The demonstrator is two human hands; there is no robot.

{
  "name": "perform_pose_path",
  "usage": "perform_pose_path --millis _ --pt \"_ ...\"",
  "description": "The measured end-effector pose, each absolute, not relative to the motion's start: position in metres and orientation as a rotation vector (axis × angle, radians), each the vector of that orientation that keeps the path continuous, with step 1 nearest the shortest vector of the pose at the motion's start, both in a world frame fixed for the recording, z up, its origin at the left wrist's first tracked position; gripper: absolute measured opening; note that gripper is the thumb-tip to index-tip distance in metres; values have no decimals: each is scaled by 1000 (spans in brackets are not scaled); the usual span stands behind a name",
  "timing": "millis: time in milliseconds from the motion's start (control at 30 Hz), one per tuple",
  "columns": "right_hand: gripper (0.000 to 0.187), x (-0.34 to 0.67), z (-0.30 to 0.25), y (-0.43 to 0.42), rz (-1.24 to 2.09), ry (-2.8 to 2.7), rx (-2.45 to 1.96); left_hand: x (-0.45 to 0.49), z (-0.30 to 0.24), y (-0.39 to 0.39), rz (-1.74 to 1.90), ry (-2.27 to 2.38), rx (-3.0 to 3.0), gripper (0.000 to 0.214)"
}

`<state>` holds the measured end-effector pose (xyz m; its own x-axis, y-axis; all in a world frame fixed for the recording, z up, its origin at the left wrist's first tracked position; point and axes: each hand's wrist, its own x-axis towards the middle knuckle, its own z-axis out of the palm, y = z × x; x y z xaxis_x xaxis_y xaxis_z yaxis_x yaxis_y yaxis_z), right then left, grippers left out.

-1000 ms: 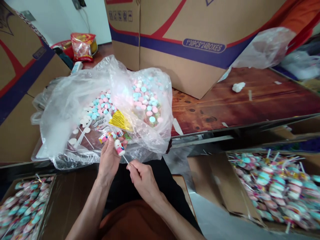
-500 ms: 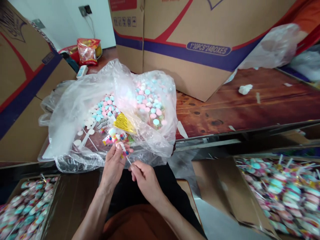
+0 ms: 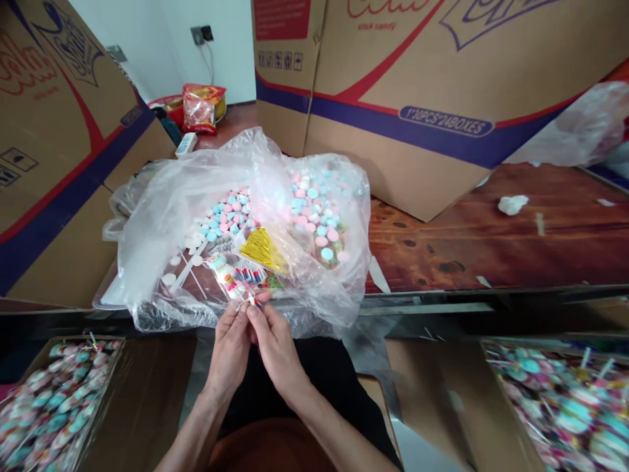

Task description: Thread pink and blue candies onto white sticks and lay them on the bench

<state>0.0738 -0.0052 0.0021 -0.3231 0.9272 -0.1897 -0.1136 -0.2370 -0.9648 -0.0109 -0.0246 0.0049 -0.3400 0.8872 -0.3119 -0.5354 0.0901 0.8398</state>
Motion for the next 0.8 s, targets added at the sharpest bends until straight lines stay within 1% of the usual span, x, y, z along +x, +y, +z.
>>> perform_pose_path --millis 100,133,200,267,300,333,400,467,533,600,633,700,800 --pt "49 57 9 -3 1991 -781 -1079 -24 11 -28 1526 1083 442 29" --pt "50 54 12 -2 2056 -737 -1067 -30 13 -29 1525 1044 424 28" --pt "46 50 18 0 2139 -846 -1027 -42 16 -32 1546 999 379 23" --pt "41 52 26 4 2100 -1232 -966 -53 18 -35 1591 987 349 19" --pt "39 54 30 9 1985 -1493 -942 -57 18 -36 1626 978 344 18" --pt "38 57 33 15 1802 -1750 -927 -60 18 -36 1673 969 343 19" --pt "33 63 38 33 1327 -2097 -963 -65 19 -35 1778 975 345 23" --pt "28 68 39 57 888 -2192 -1075 -68 19 -34 1823 1010 339 27" --pt "24 71 36 84 568 -2246 -1219 -69 17 -33 1774 1047 325 30" --pt "21 72 34 108 403 -2400 -1374 -67 14 -33 1697 1058 310 33" --pt "20 72 33 118 376 -2494 -1432 -65 12 -33 1665 1058 304 35" --pt "20 72 31 131 382 -2646 -1496 -61 10 -33 1642 1059 290 37" --pt "24 73 29 137 402 -2744 -1486 -56 8 -31 1660 1056 267 33"
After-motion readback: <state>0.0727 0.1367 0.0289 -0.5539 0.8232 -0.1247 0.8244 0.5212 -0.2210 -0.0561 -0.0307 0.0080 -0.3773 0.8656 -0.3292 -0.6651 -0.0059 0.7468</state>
